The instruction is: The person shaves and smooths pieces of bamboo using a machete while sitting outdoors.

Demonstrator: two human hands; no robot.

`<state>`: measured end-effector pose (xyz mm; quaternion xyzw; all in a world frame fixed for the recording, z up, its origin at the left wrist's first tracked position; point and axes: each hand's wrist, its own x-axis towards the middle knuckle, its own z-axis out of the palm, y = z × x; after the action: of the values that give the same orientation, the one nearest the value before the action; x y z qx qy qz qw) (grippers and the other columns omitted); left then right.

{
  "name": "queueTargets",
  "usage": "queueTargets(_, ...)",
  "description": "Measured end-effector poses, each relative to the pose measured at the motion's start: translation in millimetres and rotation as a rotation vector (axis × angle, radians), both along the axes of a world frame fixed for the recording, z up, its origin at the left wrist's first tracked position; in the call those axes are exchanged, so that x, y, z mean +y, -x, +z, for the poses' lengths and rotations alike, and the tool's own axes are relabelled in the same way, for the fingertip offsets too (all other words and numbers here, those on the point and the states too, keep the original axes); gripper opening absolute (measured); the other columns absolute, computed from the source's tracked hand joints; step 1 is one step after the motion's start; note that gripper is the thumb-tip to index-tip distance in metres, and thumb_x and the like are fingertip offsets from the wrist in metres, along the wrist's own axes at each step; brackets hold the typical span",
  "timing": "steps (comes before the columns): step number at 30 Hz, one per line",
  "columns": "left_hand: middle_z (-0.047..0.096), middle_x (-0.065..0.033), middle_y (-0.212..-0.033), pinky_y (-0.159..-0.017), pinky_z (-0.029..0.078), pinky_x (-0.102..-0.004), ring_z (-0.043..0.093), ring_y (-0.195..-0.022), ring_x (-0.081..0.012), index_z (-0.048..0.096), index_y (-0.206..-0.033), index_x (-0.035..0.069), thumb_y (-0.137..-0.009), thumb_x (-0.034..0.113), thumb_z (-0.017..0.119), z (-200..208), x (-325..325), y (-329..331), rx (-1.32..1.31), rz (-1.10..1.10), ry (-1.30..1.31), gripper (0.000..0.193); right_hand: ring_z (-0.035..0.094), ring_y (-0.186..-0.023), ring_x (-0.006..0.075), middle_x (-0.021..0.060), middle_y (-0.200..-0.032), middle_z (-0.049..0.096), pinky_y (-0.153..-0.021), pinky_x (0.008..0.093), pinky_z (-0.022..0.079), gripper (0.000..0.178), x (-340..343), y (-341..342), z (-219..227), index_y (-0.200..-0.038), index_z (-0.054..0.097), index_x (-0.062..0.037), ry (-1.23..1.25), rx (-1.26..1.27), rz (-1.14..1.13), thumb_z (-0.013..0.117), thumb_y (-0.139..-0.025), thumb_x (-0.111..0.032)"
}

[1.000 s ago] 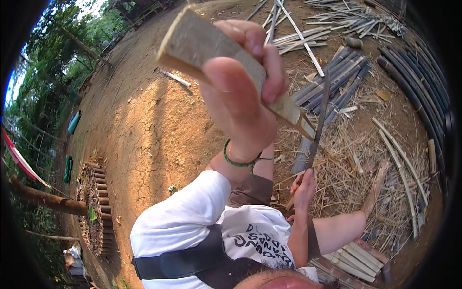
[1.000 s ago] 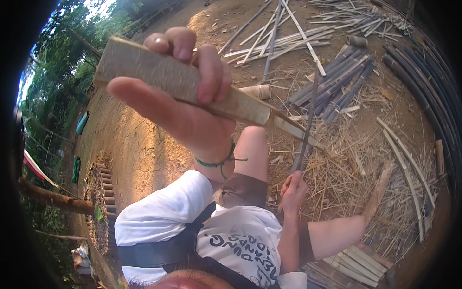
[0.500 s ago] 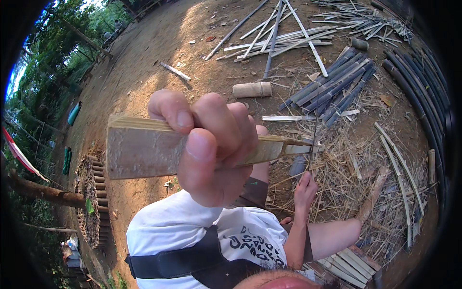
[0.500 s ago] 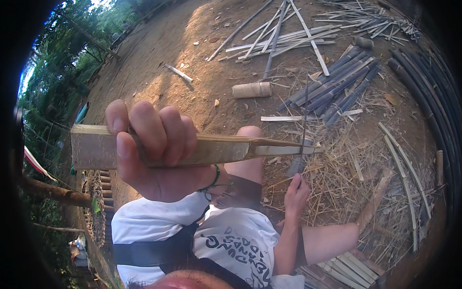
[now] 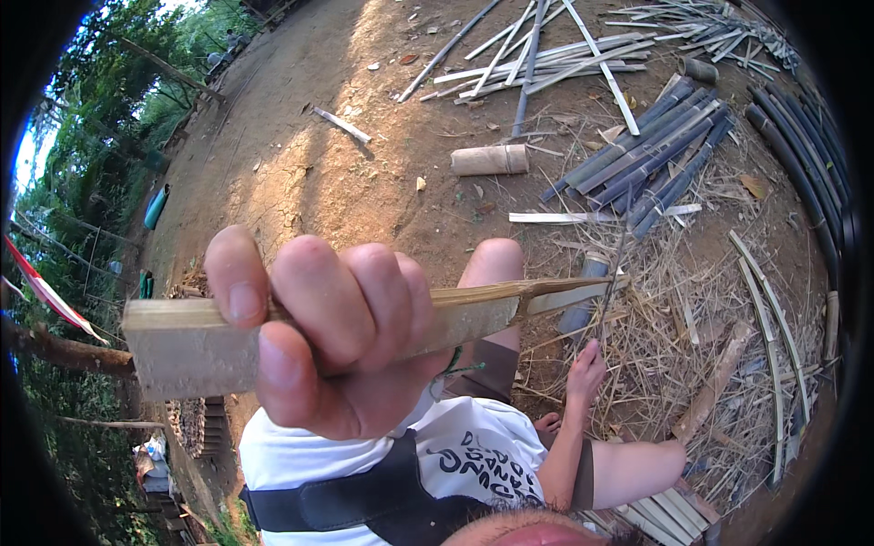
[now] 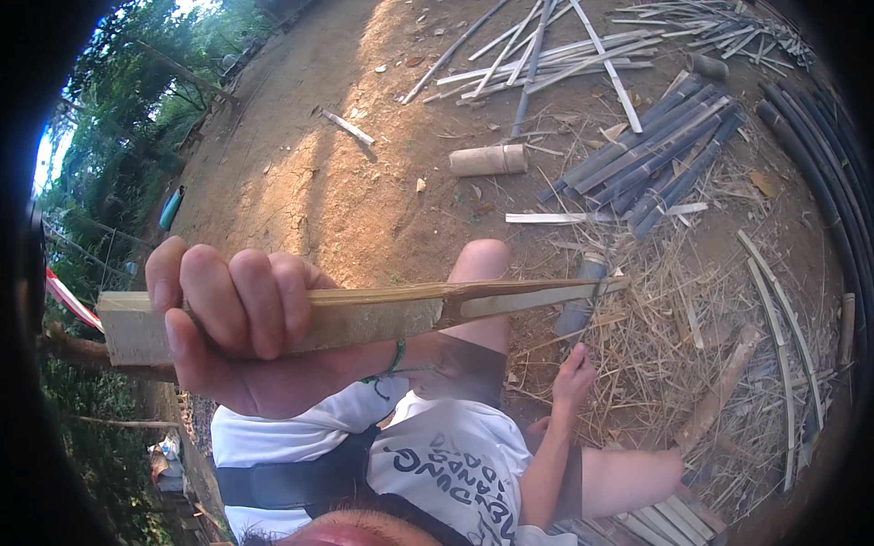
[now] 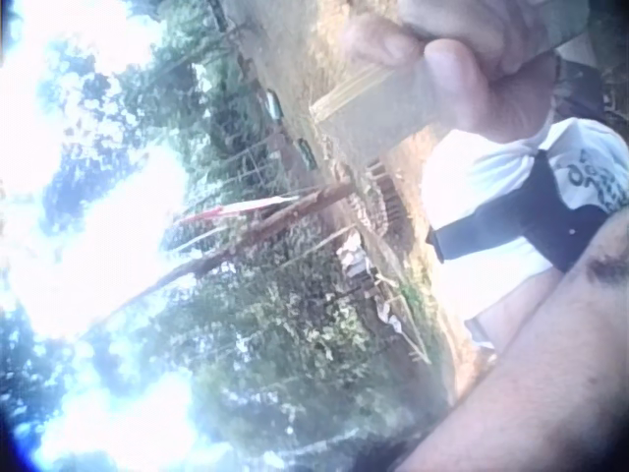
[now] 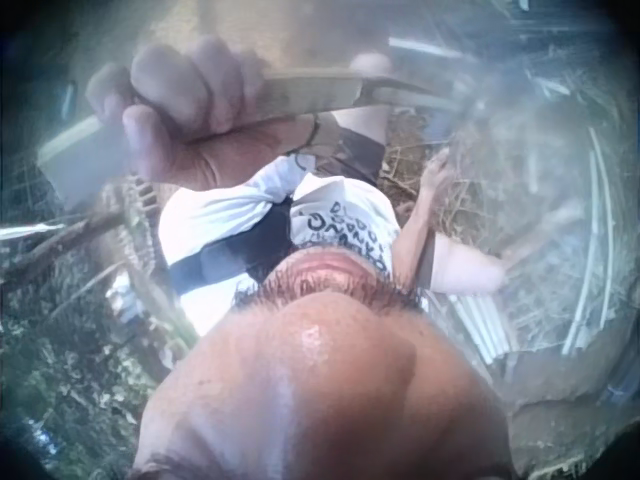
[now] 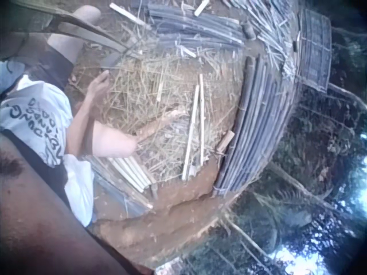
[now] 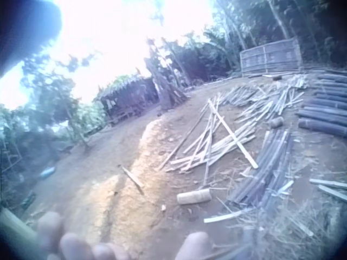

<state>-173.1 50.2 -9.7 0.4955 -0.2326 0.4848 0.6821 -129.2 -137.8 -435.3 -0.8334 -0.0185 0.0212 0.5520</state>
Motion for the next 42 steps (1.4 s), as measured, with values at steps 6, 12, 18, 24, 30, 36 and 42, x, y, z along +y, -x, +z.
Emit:
queueTargets(6, 0.038, 0.0020, -0.063, -0.047, 0.036, -0.0244, 0.038, -0.049, -0.0086, 0.040, -0.103, 0.009, -0.097, 0.009, 0.050, 5, 3, 1, 0.010, -0.042, -0.018, 0.012, 0.050, -0.042, 0.0221, 0.0071, -0.049, 0.045, -0.042, 0.0350, 0.041, 0.079, -30, -22, -71, -0.063, 0.049, -0.0020, 0.043, 0.794, -0.169, 0.040, -0.090, -0.076)
queueTargets(12, 0.038, 0.0017, -0.063, -0.047, 0.036, -0.0237, 0.037, -0.049, -0.0086, 0.040, -0.102, 0.010, -0.096, 0.007, 0.050, 1, -4, 7, -0.022, -0.072, -0.033, 0.012, 0.043, -0.039, 0.0154, 0.0006, -0.048, 0.038, -0.041, 0.0290, 0.038, 0.067, -15, -15, -49, -0.062, 0.039, -0.0118, -0.358, 0.805, -0.212, 0.046, -0.091, -0.072)
queueTargets(18, 0.038, 0.0012, -0.064, -0.046, 0.035, -0.0239, 0.035, -0.048, -0.0082, 0.040, -0.100, 0.009, -0.096, 0.005, 0.048, 0, -11, 20, -0.008, -0.068, -0.058, 0.010, 0.042, -0.038, 0.0139, 0.0008, -0.047, 0.038, -0.039, 0.0290, 0.035, 0.063, 4, 0, -9, -0.062, 0.039, -0.0103, -0.385, 0.385, 0.015, 0.043, -0.099, -0.060)
queueTargets(24, 0.037, 0.0006, -0.063, -0.044, 0.033, -0.0253, 0.034, -0.049, -0.0081, 0.043, -0.105, 0.007, -0.097, 0.006, 0.047, -5, -4, 28, -0.053, -0.140, -0.044, 0.009, 0.056, -0.047, 0.0261, 0.0109, -0.051, 0.049, -0.049, 0.0401, 0.047, 0.079, 4, -10, -48, -0.081, 0.063, 0.0121, -0.141, 0.770, -0.195, 0.044, -0.095, -0.064)
queueTargets(30, 0.041, -0.0016, -0.072, -0.053, 0.035, -0.0274, 0.035, -0.056, -0.0105, 0.042, -0.118, 0.014, -0.093, 0.010, 0.054, -12, 9, 18, -0.021, -0.239, -0.054, 0.028, 0.055, -0.045, 0.0205, 0.0088, -0.056, 0.053, -0.043, 0.0361, 0.045, 0.059, -7, -5, -113, -0.071, 0.055, -0.0018, -0.088, 0.767, -0.223, 0.061, -0.088, -0.058)
queueTargets(36, 0.051, -0.0139, -0.102, -0.084, 0.045, -0.0397, 0.053, -0.093, -0.0254, 0.046, -0.126, 0.005, -0.091, 0.034, 0.055, -33, -1, -28, -0.113, 0.228, 0.116, 0.047, 0.055, -0.048, 0.0160, 0.0067, -0.066, 0.057, -0.043, 0.0317, 0.046, 0.039, -1, -9, -131, -0.099, 0.054, -0.0011, -0.329, 0.650, -0.272, 0.063, -0.094, -0.039)
queueTargets(42, 0.047, -0.0040, -0.067, -0.062, 0.045, -0.0324, 0.050, -0.059, -0.0167, 0.054, -0.105, 0.010, -0.102, 0.054, 0.039, -83, 22, 11, 0.061, 0.018, 0.236, 0.047, 0.055, -0.048, 0.0166, 0.0059, -0.064, 0.055, -0.043, 0.0324, 0.045, 0.051, 11, 10, -101, -0.114, 0.050, -0.0043, -0.335, 0.828, -0.261, 0.059, -0.095, -0.050)
